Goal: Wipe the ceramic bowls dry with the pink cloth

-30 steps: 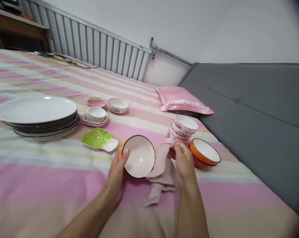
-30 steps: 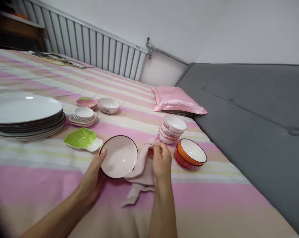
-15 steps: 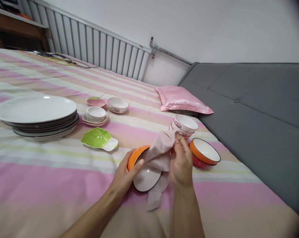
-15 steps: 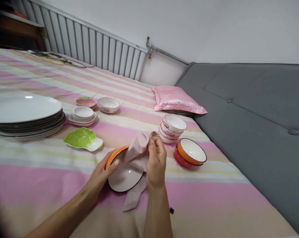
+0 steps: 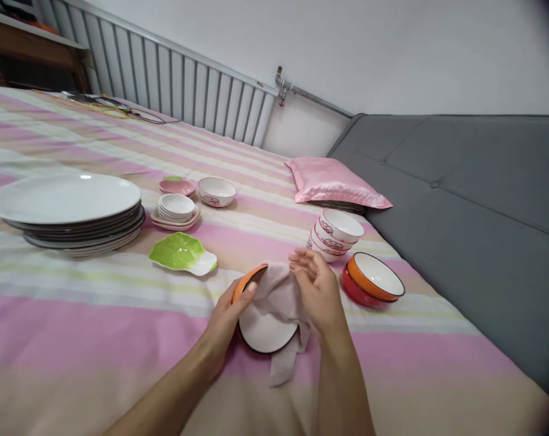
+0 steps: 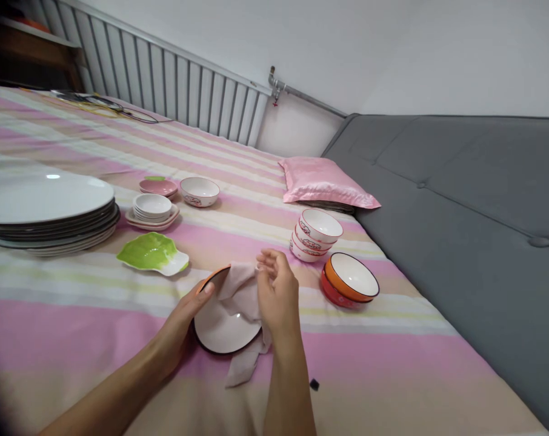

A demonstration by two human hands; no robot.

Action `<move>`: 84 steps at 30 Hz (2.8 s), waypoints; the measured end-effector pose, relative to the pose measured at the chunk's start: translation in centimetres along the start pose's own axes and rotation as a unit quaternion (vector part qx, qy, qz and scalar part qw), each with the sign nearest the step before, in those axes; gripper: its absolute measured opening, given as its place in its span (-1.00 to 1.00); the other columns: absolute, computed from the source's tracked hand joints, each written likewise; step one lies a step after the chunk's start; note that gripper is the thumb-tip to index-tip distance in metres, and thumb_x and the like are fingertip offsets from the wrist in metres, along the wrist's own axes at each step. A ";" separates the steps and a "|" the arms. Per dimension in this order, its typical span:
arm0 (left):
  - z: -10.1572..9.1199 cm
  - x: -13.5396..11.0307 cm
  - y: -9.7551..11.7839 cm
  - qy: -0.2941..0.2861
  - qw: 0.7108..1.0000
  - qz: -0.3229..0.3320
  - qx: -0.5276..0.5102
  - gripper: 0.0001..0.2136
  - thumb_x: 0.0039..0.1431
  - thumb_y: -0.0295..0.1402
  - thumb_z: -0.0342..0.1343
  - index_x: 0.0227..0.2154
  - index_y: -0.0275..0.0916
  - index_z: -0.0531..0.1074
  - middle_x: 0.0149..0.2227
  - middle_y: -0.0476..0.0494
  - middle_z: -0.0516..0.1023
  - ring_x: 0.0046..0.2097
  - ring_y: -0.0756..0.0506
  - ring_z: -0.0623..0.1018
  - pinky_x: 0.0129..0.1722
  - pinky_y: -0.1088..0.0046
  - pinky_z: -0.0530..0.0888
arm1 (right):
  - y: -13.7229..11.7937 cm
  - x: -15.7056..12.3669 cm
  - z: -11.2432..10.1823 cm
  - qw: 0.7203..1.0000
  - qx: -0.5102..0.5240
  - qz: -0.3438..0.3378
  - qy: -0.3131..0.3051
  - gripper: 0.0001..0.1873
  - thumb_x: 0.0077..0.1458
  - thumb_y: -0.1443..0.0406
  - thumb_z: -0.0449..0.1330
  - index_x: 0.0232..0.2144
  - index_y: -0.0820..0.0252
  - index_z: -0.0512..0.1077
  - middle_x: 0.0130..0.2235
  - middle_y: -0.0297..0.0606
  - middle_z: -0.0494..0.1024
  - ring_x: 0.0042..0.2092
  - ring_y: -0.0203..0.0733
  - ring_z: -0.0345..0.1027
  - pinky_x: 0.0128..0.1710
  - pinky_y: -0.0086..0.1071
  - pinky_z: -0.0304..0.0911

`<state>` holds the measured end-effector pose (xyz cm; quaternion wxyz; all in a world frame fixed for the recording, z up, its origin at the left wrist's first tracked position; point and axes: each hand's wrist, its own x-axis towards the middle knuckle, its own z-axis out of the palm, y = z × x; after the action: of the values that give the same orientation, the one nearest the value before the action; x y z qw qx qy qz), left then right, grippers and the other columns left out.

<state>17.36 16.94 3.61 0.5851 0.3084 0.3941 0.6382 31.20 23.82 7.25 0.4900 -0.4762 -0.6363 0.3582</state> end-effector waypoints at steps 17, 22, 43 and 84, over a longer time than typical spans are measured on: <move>-0.4 0.3 0.0 0.004 0.992 0.006 0.128 -0.50 0.07 0.00 0.13 0.03 -0.13 0.39 0.05 -0.19 0.47 0.14 -0.33 0.35 0.11 0.16 0.25 | -3.0 -1.1 0.4 0.998 0.035 -0.046 -0.014 -0.88 0.06 0.25 0.18 -0.36 0.16 0.48 -0.36 -0.30 0.58 -0.30 -0.23 0.45 -0.28 -0.39 0.32; -0.4 0.4 0.1 -0.011 0.988 0.012 0.156 -0.44 0.02 0.00 0.17 0.02 -0.22 0.35 0.05 -0.23 0.46 0.13 -0.30 0.36 0.10 0.20 0.27 | -3.4 -1.5 0.8 0.996 0.051 -0.063 -0.030 -0.83 0.08 0.23 0.18 -0.29 0.17 0.50 -0.35 -0.28 0.59 -0.33 -0.24 0.46 -0.31 -0.39 0.34; -0.2 0.2 0.2 -0.076 0.993 -0.049 0.073 -0.35 -0.16 -0.21 0.36 0.02 -0.25 0.27 -0.03 -0.25 0.52 0.03 -0.28 0.48 0.00 0.22 0.40 | -3.3 -1.3 -0.5 0.965 -0.152 -0.163 -0.141 -0.53 -0.07 0.53 0.11 -0.11 0.06 0.44 -0.05 -0.34 0.52 0.01 -0.21 0.31 0.07 -0.26 0.16; -0.7 0.2 -0.2 -0.121 0.961 0.096 0.230 -0.24 -0.13 -0.22 0.34 0.17 -0.15 0.18 0.17 -0.25 0.31 0.15 -0.30 0.35 0.12 0.15 0.30 | 2.8 1.0 -1.3 0.973 -0.044 -0.046 -0.220 -0.50 -0.23 0.50 -0.06 -0.28 0.19 0.56 -0.26 -0.32 0.60 -0.22 -0.18 0.43 -0.19 -0.37 0.30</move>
<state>16.86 17.06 3.11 0.4775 0.5459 0.4250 0.5417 33.09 25.56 5.34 0.3321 -0.3769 -0.7649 0.4032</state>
